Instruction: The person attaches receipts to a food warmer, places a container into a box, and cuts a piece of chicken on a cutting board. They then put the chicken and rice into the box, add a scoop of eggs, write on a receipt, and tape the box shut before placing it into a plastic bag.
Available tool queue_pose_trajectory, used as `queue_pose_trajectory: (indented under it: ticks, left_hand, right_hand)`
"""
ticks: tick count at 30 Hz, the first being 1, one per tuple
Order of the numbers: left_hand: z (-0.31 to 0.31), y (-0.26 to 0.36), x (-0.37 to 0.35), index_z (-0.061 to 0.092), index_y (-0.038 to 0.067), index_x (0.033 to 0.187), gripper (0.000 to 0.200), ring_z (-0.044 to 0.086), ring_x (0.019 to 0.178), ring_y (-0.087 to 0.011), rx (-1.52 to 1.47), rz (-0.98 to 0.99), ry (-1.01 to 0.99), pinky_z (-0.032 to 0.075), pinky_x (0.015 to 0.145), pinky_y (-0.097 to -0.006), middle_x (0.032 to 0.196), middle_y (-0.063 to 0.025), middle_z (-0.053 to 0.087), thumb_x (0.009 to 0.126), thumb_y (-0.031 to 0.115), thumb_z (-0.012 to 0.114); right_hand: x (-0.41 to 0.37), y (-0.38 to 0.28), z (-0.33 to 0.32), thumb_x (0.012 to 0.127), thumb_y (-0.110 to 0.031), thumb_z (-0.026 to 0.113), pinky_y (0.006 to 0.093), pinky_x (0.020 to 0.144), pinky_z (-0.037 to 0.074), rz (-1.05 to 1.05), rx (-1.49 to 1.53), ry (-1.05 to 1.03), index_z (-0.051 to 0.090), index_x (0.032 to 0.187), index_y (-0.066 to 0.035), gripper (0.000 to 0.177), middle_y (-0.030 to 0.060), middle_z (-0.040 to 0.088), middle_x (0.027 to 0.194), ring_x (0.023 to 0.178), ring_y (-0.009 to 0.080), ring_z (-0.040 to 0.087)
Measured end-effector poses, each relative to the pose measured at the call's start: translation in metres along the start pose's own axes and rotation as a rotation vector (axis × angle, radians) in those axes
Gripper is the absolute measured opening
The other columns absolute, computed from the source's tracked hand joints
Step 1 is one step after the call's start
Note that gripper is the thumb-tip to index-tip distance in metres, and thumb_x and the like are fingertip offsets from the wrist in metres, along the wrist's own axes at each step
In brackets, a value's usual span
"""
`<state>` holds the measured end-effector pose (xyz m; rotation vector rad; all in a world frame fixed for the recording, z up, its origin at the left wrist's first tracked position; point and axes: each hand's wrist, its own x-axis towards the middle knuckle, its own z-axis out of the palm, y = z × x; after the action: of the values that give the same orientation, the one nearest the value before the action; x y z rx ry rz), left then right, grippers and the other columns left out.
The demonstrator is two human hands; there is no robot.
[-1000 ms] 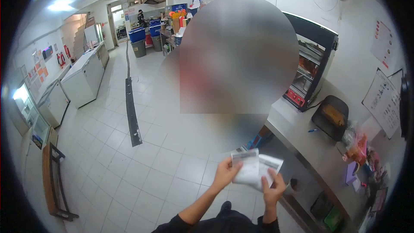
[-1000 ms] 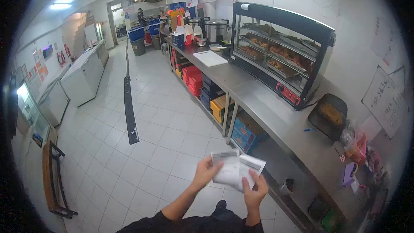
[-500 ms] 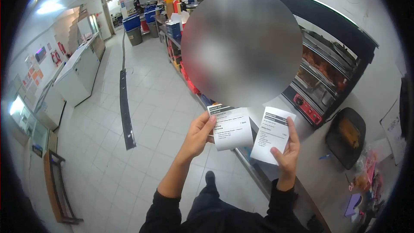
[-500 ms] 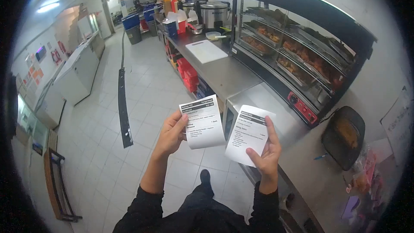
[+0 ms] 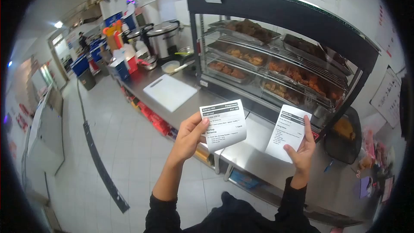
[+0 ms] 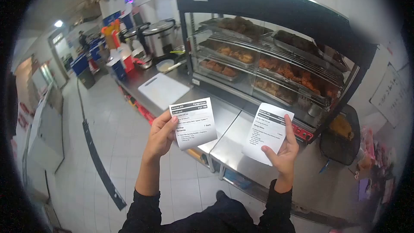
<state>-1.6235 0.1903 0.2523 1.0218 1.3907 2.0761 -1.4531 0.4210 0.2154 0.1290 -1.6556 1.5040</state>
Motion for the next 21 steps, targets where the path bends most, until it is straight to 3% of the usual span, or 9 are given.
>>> queue_pose_trajectory:
  ticks: [4, 7, 8, 11, 12, 15, 17, 20, 21]
  left_hand:
    - [-0.021, -0.017, 0.073, 0.048, -0.003, 0.11, 0.031, 0.054, 0.08, -0.0102, 0.075, 0.014, -0.027, 0.046, 0.068, -0.0226, 0.096, -0.0072, 0.056, 0.088, 0.018, 0.045]
    - [-0.035, -0.039, 0.152, 0.047, -0.001, 0.11, 0.029, 0.054, 0.08, -0.0106, 0.22, 0.189, -0.132, 0.043, 0.07, -0.0228, 0.094, -0.0064, 0.057, 0.086, 0.013, 0.049]
    - [-0.033, -0.044, 0.179, 0.046, -0.001, 0.112, 0.031, 0.054, 0.081, -0.0112, 0.285, 0.218, -0.149, 0.043, 0.072, -0.023, 0.092, -0.0064, 0.057, 0.084, 0.011, 0.05]
    - [-0.036, -0.066, 0.261, 0.041, 0.004, 0.118, 0.04, 0.054, 0.081, -0.0118, 0.607, 0.275, -0.283, 0.043, 0.074, -0.0241, 0.09, -0.0079, 0.058, 0.08, 0.005, 0.053]
    - [-0.036, -0.069, 0.289, 0.045, 0.004, 0.114, 0.036, 0.054, 0.081, -0.0117, 0.639, 0.401, -0.305, 0.043, 0.073, -0.0246, 0.09, -0.0079, 0.058, 0.079, 0.005, 0.054]
    - [-0.032, -0.043, 0.377, 0.058, 0.004, 0.1, 0.022, 0.055, 0.08, -0.0123, 0.677, 0.67, -0.367, 0.045, 0.069, -0.0258, 0.092, -0.0059, 0.058, 0.078, 0.006, 0.055]
    - [-0.016, 0.001, 0.413, 0.062, 0.003, 0.094, 0.018, 0.057, 0.082, -0.013, 0.424, 0.778, -0.232, 0.046, 0.067, -0.0261, 0.097, -0.0068, 0.056, 0.078, 0.007, 0.056]
    - [-0.003, 0.03, 0.462, 0.06, 0.003, 0.099, 0.022, 0.057, 0.075, -0.013, 0.3, 0.891, -0.017, 0.046, 0.064, -0.0254, 0.107, -0.0097, 0.052, 0.078, 0.007, 0.054]
    - [-0.002, 0.032, 0.469, 0.06, 0.003, 0.1, 0.023, 0.057, 0.073, -0.0131, 0.372, 0.922, -0.035, 0.046, 0.064, -0.0253, 0.106, -0.01, 0.053, 0.078, 0.007, 0.054]
  right_hand:
    - [0.019, 0.022, -0.009, 0.061, 0.007, 0.064, 0.031, 0.091, 0.035, -0.046, -0.106, 0.087, 0.022, 0.13, 0.005, 0.081, 0.0163, 0.043, 0.12, 0.108, 0.0217, 0.044]
    - [0.03, 0.054, -0.04, 0.061, 0.006, 0.064, 0.0293, 0.09, 0.035, -0.149, -0.318, 0.122, 0.028, 0.127, 0.006, 0.076, 0.016, 0.044, 0.119, 0.109, 0.0207, 0.044]
    - [0.033, 0.064, -0.044, 0.061, 0.005, 0.065, 0.0282, 0.089, 0.034, -0.128, -0.268, 0.218, 0.04, 0.12, 0.006, 0.064, 0.0154, 0.049, 0.113, 0.105, 0.0195, 0.047]
    - [0.044, 0.092, -0.055, 0.062, 0.003, 0.067, 0.0284, 0.089, 0.035, -0.045, -0.352, 0.343, 0.048, 0.113, 0.007, 0.054, 0.0144, 0.053, 0.106, 0.099, 0.0184, 0.05]
    - [0.051, 0.094, -0.047, 0.063, 0.003, 0.067, 0.0281, 0.087, 0.036, -0.052, -0.37, 0.403, 0.052, 0.107, 0.008, 0.046, 0.0136, 0.055, 0.103, 0.094, 0.0174, 0.052]
    - [0.066, 0.097, -0.036, 0.066, 0.0, 0.064, 0.0275, 0.087, 0.035, -0.1, -0.54, 0.403, 0.05, 0.11, 0.007, 0.047, 0.0105, 0.056, 0.101, 0.093, 0.0152, 0.052]
    - [0.07, 0.097, -0.033, 0.064, 0.004, 0.065, 0.0282, 0.087, 0.036, -0.084, -0.569, 0.438, 0.052, 0.107, 0.008, 0.045, 0.0136, 0.055, 0.104, 0.095, 0.0171, 0.051]
    - [0.066, 0.104, -0.032, 0.067, 0.005, 0.06, 0.028, 0.089, 0.034, -0.072, -0.641, 0.506, 0.049, 0.11, 0.008, 0.044, 0.0128, 0.053, 0.108, 0.098, 0.0162, 0.049]
    - [0.066, 0.106, -0.03, 0.068, 0.006, 0.06, 0.028, 0.089, 0.034, -0.085, -0.642, 0.543, 0.049, 0.11, 0.008, 0.044, 0.0129, 0.053, 0.107, 0.099, 0.0163, 0.049]
